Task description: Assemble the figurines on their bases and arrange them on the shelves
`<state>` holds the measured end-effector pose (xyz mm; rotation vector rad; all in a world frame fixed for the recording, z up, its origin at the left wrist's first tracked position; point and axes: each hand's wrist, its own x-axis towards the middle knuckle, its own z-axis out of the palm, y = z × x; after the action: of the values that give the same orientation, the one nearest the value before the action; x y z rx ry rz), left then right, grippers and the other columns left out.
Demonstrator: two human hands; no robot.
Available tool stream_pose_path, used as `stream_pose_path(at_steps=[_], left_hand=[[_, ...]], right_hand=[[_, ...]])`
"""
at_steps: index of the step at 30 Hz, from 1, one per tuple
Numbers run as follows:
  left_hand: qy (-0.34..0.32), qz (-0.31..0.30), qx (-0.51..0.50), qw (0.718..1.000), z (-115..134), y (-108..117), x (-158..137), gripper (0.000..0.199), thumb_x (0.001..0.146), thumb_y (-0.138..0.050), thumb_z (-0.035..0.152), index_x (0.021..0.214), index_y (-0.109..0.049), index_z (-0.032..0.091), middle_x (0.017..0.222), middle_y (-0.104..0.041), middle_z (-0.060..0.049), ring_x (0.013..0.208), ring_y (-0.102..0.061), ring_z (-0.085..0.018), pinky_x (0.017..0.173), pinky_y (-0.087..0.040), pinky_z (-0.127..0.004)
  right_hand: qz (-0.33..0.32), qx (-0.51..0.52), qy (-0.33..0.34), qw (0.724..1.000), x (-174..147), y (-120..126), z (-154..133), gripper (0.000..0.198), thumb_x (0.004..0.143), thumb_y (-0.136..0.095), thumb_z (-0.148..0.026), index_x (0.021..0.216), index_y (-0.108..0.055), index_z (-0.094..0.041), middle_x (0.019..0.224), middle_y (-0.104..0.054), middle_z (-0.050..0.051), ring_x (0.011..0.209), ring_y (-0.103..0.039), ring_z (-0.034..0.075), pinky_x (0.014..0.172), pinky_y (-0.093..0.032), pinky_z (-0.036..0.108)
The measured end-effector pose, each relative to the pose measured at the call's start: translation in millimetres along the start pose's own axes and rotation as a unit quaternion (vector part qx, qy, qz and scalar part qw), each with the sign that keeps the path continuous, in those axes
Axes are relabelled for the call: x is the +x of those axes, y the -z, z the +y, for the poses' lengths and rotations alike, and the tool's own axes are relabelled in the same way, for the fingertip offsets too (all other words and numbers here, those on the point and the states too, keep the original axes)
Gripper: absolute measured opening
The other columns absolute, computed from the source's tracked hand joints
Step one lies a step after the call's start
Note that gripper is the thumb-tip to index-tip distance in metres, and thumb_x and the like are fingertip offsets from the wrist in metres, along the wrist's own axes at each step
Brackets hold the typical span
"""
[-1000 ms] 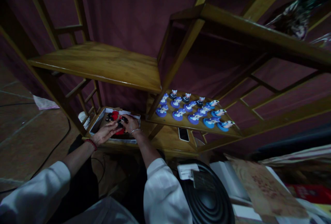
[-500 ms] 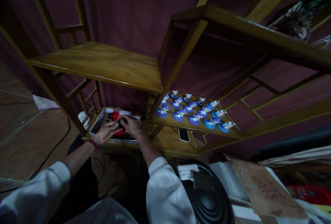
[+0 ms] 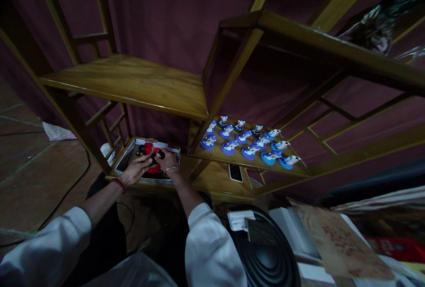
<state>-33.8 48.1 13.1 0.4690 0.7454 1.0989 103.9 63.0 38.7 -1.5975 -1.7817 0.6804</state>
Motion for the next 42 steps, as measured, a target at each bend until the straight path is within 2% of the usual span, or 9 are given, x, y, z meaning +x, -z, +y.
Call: stream_pose_path(at_steps=[6,13,19,26,30,36,42], left_hand=[[-0.002,0.000,0.013,1.000,-1,0,1,0.038,0.063,-0.064,0.003,0.100,-0.062,0.013,0.103,-0.062,-0.007,0.095,-0.057,-0.020,0.086,-0.047,-0.036],[-0.007,0.000,0.012,1.000,-2,1,2,0.037,0.063,-0.064,0.002,0.098,-0.062,0.013,0.099,-0.064,-0.007,0.092,-0.058,-0.019,0.084,-0.048,-0.034],[-0.002,0.010,0.001,1.000,-1,0,1,0.031,0.064,-0.063,0.002,0.093,-0.064,0.012,0.097,-0.064,-0.007,0.091,-0.058,-0.019,0.084,-0.048,-0.037],[0.000,-0.013,0.006,1.000,2,-1,0,0.023,0.069,-0.059,0.003,0.090,-0.064,0.012,0.094,-0.065,-0.006,0.087,-0.059,-0.016,0.084,-0.048,-0.037],[0.001,-0.012,0.003,1.000,3,0,-1,0.019,0.071,-0.057,0.004,0.086,-0.065,0.011,0.090,-0.066,-0.006,0.086,-0.059,-0.015,0.085,-0.048,-0.037],[0.005,-0.009,-0.004,1.000,3,0,-1,0.016,0.073,-0.055,0.004,0.082,-0.065,0.012,0.090,-0.065,-0.005,0.086,-0.059,-0.014,0.088,-0.046,-0.038],[0.017,-0.016,-0.021,0.999,6,-2,-3,0.020,0.072,-0.055,0.002,0.085,-0.064,0.014,0.091,-0.064,-0.004,0.087,-0.059,-0.014,0.090,-0.044,-0.039]], right_hand=[[0.028,0.011,-0.039,0.999,1,-6,4,0.014,0.065,-0.058,-0.024,0.078,-0.061,-0.020,0.070,-0.064,-0.002,0.066,-0.056,0.012,0.065,-0.045,0.023],[0.042,-0.004,-0.087,0.995,2,-12,5,0.017,0.064,-0.059,-0.027,0.079,-0.062,-0.021,0.072,-0.065,-0.001,0.067,-0.057,0.014,0.064,-0.045,0.024],[0.041,-0.041,-0.029,0.998,-2,-6,-3,0.017,0.067,-0.057,-0.026,0.082,-0.062,-0.021,0.071,-0.064,0.000,0.067,-0.057,0.013,0.065,-0.044,0.023],[0.014,-0.048,0.025,0.998,-2,0,-4,0.023,0.068,-0.055,-0.024,0.090,-0.062,-0.021,0.073,-0.065,0.000,0.068,-0.057,0.014,0.065,-0.044,0.023],[-0.008,-0.017,0.037,0.999,0,1,-1,0.025,0.069,-0.054,-0.023,0.093,-0.060,-0.022,0.075,-0.065,-0.002,0.067,-0.058,0.012,0.064,-0.045,0.021],[-0.021,-0.031,0.057,0.998,0,4,-2,0.025,0.070,-0.055,-0.023,0.094,-0.060,-0.023,0.075,-0.065,-0.002,0.066,-0.059,0.012,0.062,-0.045,0.020],[-0.025,-0.059,0.068,0.996,1,6,-1,0.033,0.071,-0.056,-0.023,0.103,-0.056,-0.027,0.085,-0.065,-0.001,0.072,-0.059,0.013,0.070,-0.046,0.024]])
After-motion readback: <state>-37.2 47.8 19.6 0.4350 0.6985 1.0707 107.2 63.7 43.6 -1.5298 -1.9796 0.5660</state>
